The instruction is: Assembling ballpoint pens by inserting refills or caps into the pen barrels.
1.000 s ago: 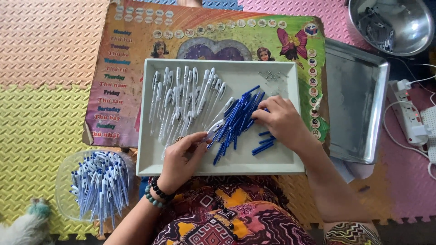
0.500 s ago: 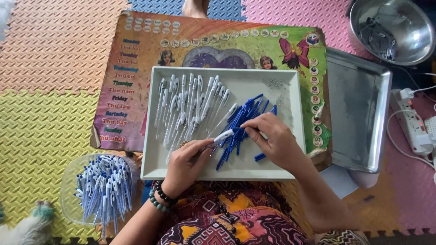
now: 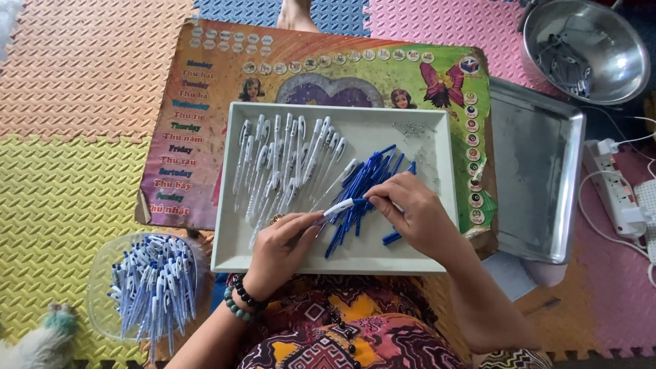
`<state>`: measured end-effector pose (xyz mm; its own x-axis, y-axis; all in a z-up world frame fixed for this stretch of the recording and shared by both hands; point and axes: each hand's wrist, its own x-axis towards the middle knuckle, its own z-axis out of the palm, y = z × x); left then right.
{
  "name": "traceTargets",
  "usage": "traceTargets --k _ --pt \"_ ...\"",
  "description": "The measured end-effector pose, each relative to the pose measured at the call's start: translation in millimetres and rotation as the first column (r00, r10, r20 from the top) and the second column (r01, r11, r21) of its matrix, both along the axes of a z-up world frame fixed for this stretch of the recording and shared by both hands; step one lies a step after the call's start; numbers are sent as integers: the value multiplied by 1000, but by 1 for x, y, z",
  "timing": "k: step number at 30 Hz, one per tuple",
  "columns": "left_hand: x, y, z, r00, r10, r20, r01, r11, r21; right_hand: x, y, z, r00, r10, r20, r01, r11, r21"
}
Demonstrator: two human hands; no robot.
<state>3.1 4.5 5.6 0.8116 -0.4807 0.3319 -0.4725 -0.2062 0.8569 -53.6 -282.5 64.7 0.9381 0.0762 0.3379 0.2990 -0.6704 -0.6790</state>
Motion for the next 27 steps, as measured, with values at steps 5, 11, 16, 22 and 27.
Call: traceTargets --k 5,11,16,22,27 --pt "0 1 0 1000 -12 -7 12 1000 -9 1 2 7 998 -23 -51 27 996 80" --pt "-1 -1 -1 1000 -5 -1 5 1000 -16 3 1 -7 989 -81 -121 116 939 324" --pt "-2 2 -6 999 -12 -33 10 998 -56 -5 17 6 981 -54 -185 134 880 455" --pt "2 0 -4 1000 -7 -10 6 999 -48 0 23 -2 961 -223 -161 275 785 555" --pt "0 2 -5 1000 6 -2 -6 998 -62 2 29 -7 971 -195 -138 239 799 552"
